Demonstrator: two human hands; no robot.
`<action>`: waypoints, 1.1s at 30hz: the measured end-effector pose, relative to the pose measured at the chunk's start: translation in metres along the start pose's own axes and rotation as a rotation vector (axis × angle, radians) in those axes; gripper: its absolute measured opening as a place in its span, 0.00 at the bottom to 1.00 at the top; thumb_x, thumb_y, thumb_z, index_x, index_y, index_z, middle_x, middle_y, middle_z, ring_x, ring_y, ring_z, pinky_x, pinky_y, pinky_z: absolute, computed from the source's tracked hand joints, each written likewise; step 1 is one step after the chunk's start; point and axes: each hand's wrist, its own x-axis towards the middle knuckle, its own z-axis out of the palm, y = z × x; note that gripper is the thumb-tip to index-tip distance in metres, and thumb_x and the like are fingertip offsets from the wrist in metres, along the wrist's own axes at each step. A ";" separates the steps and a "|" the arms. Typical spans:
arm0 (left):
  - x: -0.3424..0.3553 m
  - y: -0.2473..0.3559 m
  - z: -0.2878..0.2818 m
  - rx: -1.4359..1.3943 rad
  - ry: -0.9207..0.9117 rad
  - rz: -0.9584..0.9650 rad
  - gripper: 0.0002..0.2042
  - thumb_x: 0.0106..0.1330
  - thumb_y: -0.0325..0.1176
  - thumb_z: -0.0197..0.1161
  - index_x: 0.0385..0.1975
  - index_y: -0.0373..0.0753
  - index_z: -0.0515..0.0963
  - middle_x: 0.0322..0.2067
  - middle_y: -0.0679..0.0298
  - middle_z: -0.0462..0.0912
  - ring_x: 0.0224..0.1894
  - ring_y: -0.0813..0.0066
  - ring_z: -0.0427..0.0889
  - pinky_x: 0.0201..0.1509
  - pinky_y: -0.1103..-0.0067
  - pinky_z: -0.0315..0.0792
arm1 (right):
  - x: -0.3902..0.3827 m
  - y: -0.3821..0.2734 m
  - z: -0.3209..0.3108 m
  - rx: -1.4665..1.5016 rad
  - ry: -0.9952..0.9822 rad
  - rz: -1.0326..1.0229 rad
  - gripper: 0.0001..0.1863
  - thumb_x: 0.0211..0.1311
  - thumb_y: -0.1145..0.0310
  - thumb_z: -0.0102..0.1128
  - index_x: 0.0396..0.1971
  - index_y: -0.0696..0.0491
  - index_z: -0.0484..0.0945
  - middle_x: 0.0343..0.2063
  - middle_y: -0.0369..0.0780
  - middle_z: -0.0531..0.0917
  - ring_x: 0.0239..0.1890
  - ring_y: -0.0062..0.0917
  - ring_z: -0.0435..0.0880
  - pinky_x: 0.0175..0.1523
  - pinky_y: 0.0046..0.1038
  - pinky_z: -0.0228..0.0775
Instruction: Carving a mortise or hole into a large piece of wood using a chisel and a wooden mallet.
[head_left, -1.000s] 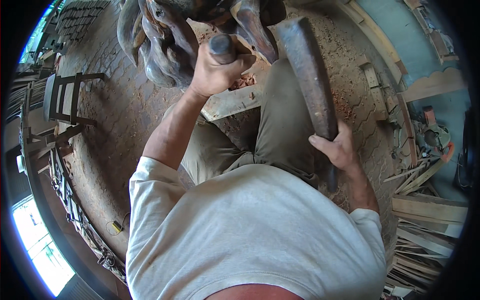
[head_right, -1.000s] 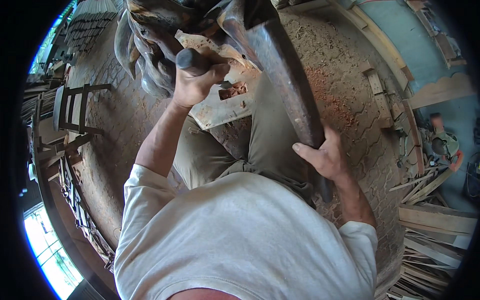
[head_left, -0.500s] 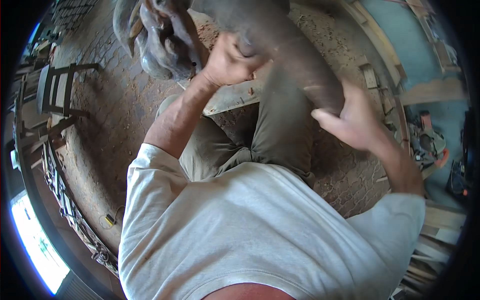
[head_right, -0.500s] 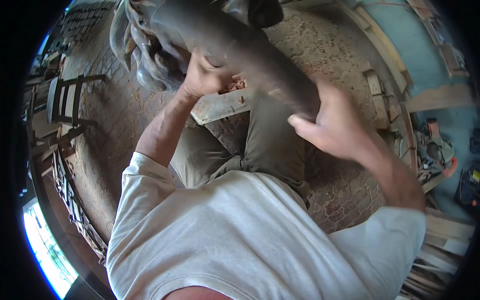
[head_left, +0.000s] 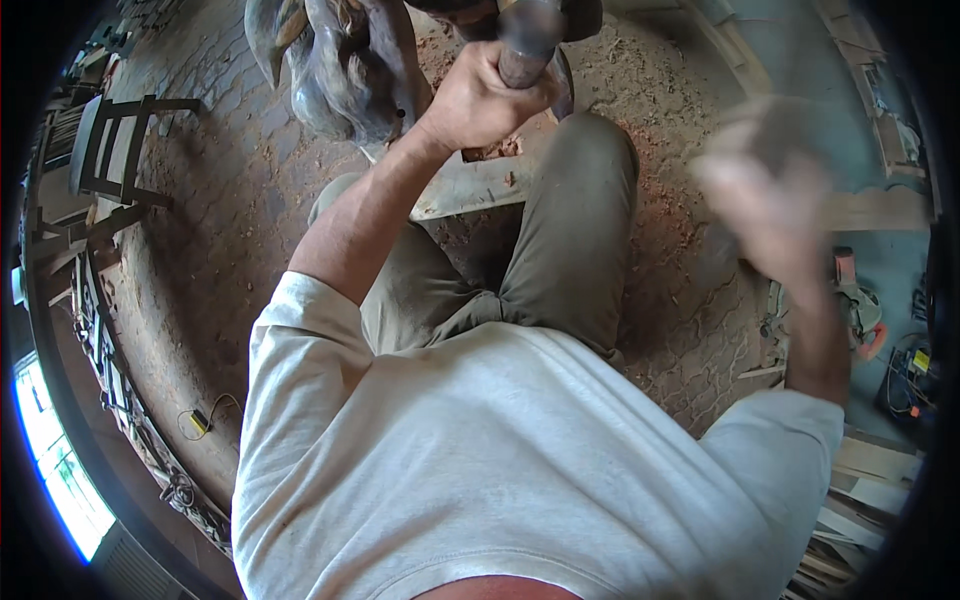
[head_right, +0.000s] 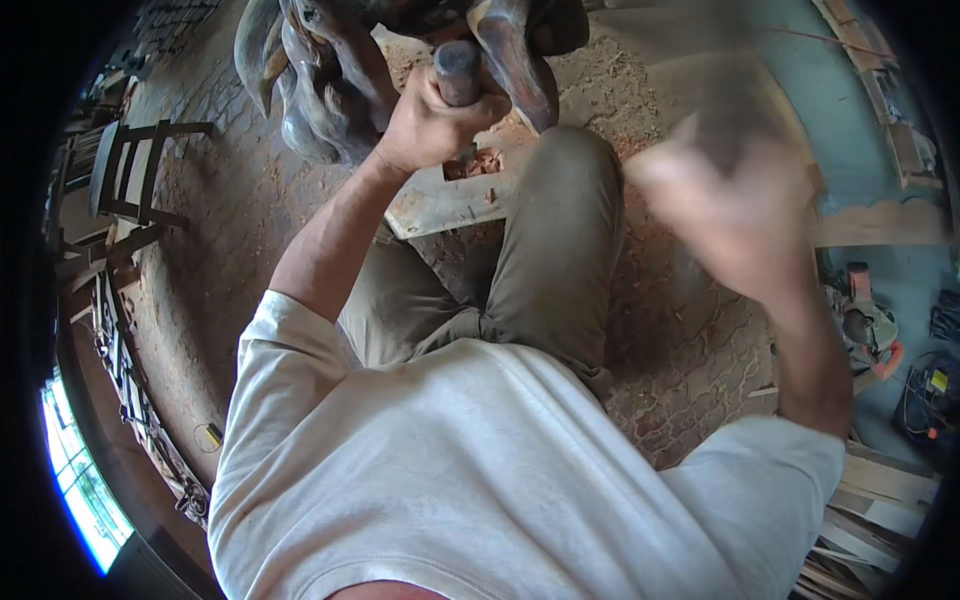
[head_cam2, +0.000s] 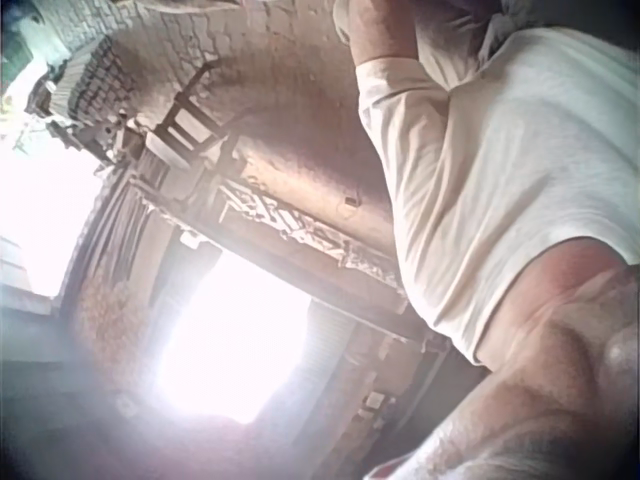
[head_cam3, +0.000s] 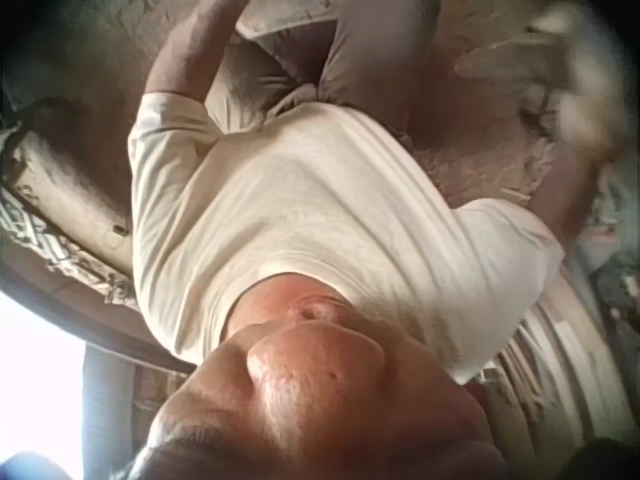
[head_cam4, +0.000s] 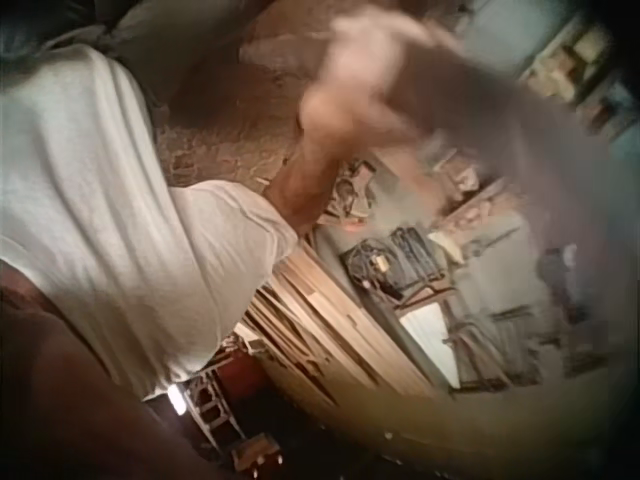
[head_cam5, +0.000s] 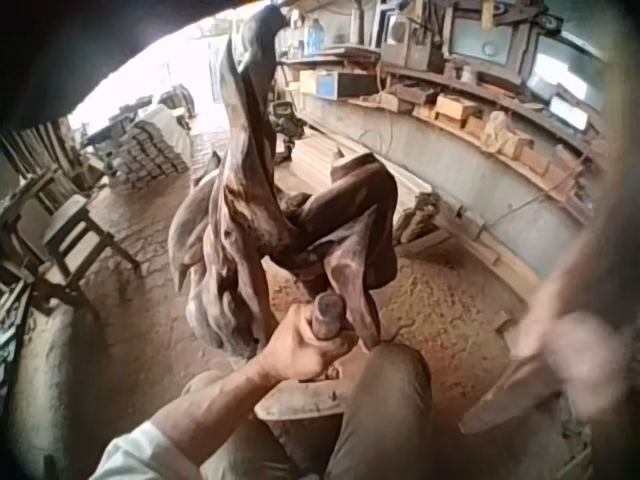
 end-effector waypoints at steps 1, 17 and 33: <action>0.002 0.000 0.002 -0.009 -0.003 -0.035 0.05 0.62 0.29 0.68 0.32 0.35 0.82 0.23 0.67 0.83 0.28 0.84 0.78 0.35 0.77 0.76 | 0.014 0.007 0.037 0.014 -0.040 -0.153 0.19 0.57 0.62 0.74 0.38 0.60 0.79 0.28 0.36 0.80 0.33 0.23 0.79 0.41 0.33 0.73; -0.114 -0.026 -0.027 -0.538 0.630 -0.064 0.05 0.65 0.20 0.63 0.38 0.32 0.77 0.38 0.53 0.86 0.43 0.64 0.84 0.53 0.69 0.77 | -0.075 0.103 0.199 0.528 0.168 0.253 0.23 0.59 0.67 0.70 0.50 0.63 0.76 0.39 0.41 0.81 0.42 0.26 0.78 0.51 0.33 0.73; -0.119 0.024 -0.125 -0.336 0.115 0.148 0.35 0.63 0.32 0.75 0.72 0.43 0.70 0.33 0.63 0.85 0.20 0.80 0.73 0.24 0.83 0.76 | -0.080 0.147 0.203 0.736 -0.005 0.422 0.14 0.59 0.70 0.68 0.40 0.57 0.73 0.27 0.34 0.79 0.27 0.18 0.77 0.35 0.26 0.72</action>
